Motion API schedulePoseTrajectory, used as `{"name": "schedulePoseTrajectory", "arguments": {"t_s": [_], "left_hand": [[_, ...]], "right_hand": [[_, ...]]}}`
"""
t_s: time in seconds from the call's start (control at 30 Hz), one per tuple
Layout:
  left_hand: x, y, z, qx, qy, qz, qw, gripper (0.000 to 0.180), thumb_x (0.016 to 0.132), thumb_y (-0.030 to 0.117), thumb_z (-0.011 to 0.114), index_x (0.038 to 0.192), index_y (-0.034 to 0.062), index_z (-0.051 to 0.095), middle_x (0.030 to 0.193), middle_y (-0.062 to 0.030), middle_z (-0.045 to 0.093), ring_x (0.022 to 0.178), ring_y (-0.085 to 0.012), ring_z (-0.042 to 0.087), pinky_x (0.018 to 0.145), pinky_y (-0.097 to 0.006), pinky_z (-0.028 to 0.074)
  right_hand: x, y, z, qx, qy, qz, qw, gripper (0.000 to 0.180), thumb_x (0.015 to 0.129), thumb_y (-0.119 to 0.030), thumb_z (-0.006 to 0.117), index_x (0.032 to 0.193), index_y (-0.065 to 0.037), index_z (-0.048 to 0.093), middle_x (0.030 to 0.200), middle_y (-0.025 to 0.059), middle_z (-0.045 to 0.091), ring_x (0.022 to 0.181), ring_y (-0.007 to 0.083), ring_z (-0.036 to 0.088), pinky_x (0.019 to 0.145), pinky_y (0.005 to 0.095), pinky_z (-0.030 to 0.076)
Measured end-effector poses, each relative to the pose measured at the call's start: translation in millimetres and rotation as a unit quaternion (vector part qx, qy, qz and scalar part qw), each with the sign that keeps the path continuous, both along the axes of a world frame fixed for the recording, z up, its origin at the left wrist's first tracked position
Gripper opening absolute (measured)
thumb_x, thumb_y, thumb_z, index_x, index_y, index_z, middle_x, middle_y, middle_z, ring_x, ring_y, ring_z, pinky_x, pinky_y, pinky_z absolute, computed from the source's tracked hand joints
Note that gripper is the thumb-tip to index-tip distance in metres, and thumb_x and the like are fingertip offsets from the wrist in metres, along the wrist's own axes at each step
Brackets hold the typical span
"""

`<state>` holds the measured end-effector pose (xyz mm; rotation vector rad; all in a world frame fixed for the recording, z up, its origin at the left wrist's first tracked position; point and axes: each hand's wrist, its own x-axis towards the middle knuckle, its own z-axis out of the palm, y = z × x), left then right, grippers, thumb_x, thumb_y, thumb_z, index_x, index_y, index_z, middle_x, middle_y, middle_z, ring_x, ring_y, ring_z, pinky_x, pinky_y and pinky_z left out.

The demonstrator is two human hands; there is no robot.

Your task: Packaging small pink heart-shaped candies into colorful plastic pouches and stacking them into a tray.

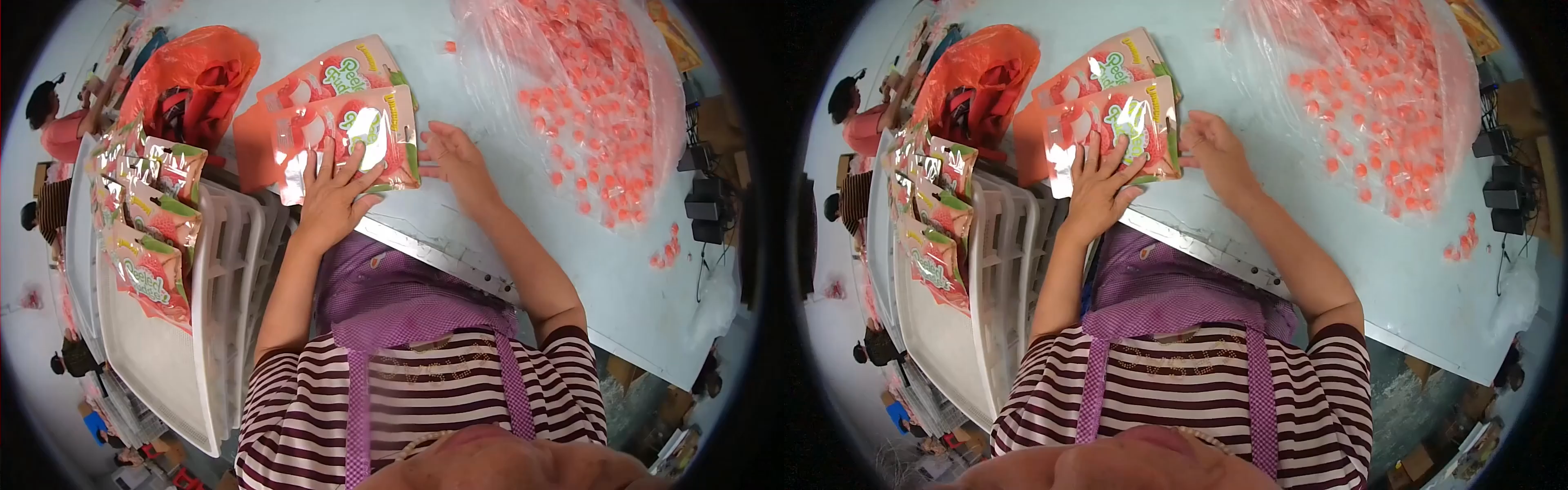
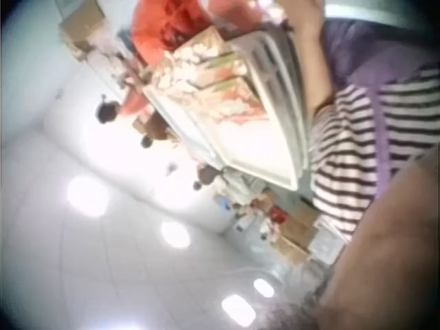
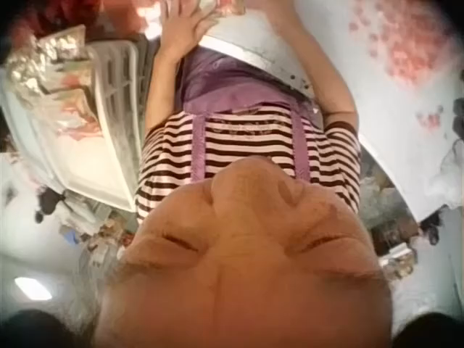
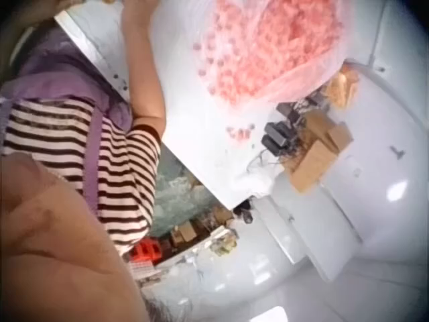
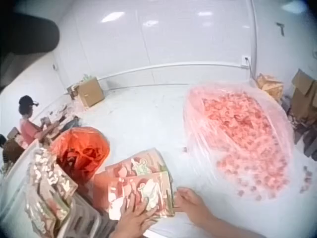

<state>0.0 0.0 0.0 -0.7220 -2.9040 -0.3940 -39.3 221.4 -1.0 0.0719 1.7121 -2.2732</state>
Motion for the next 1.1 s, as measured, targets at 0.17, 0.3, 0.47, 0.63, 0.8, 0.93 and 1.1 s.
{"name": "schedulePoseTrajectory", "arguments": {"t_s": [0.17,0.3,0.47,0.63,0.8,0.93,1.1], "left_hand": [[-4.3,0.0,2.1,0.024,0.007,-0.014,1.0,0.043,0.078,0.034,0.067,0.12,0.0243,0.061,0.14,-0.0015,0.043,0.137,-0.0364,0.021,0.11,-0.053,0.007],[0.1,6.6,1.7,0.126,-0.041,-0.005,0.991,0.042,0.077,0.03,0.069,0.117,0.0203,0.063,0.133,-0.0029,0.051,0.137,-0.0336,0.024,0.111,-0.051,0.006],[-0.9,10.5,1.1,0.22,-0.062,0.023,0.973,0.043,0.076,0.026,0.072,0.116,0.0128,0.063,0.122,-0.0052,0.06,0.133,-0.0295,0.033,0.111,-0.047,0.006],[4.5,39.7,14.5,0.277,-0.024,0.058,0.959,0.044,0.071,0.023,0.076,0.11,0.0074,0.063,0.11,-0.01,0.063,0.116,-0.0292,0.047,0.106,-0.044,0.024],[7.6,57.7,16.8,0.43,-0.111,0.1,0.89,0.025,0.072,0.008,0.076,0.086,-0.0007,0.058,0.086,-0.0074,0.058,0.079,-0.0143,0.058,0.062,-0.025,0.047],[6.6,41.2,10.2,0.544,-0.235,0.103,0.799,0.012,0.082,0.002,0.066,0.08,0.0004,0.054,0.075,-0.0039,0.057,0.067,-0.0083,0.057,0.059,-0.021,0.047],[12.6,55.8,30.2,0.522,-0.213,0.106,0.819,0.023,0.075,0.004,0.073,0.082,0.001,0.052,0.079,-0.0036,0.053,0.066,-0.0091,0.056,0.06,-0.024,0.049]], "right_hand": [[-3.5,-2.7,5.6,0.112,-0.003,0.059,0.992,0.039,0.091,-0.021,0.056,0.121,0.003,0.049,0.092,0.0091,0.062,0.072,0.0121,0.06,0.065,0.0256,0.052],[-0.6,-3.1,2.8,0.136,-0.016,0.044,0.99,0.032,0.091,-0.022,0.056,0.109,0.004,0.057,0.082,0.0074,0.062,0.062,0.0105,0.058,0.058,0.025,0.051],[-4.3,3.3,10.3,0.105,-0.07,0.078,0.989,0.024,0.09,-0.02,0.058,0.092,0.003,0.061,0.076,0.0051,0.062,0.061,0.0086,0.057,0.055,0.0219,0.05],[2.8,-6.6,-3.4,0.083,0.055,0.039,0.994,0.019,0.085,-0.018,0.065,0.083,0.0,0.06,0.072,0.0007,0.06,0.06,0.0039,0.052,0.053,0.0192,0.043],[10.5,-6.0,5.5,0.079,0.082,0.075,0.991,0.024,0.08,-0.017,0.072,0.07,-0.006,0.054,0.065,-0.0042,0.054,0.059,0.0011,0.044,0.049,0.0189,0.034],[3.5,1.7,8.1,0.042,0.104,0.124,0.986,0.024,0.084,-0.014,0.068,0.072,-0.008,0.049,0.068,-0.0043,0.053,0.061,0.0015,0.046,0.054,0.0188,0.036],[8.3,-4.3,10.4,0.092,0.107,0.108,0.984,0.024,0.084,-0.014,0.068,0.072,-0.009,0.049,0.067,-0.0061,0.05,0.063,0.001,0.042,0.055,0.0184,0.035]]}}
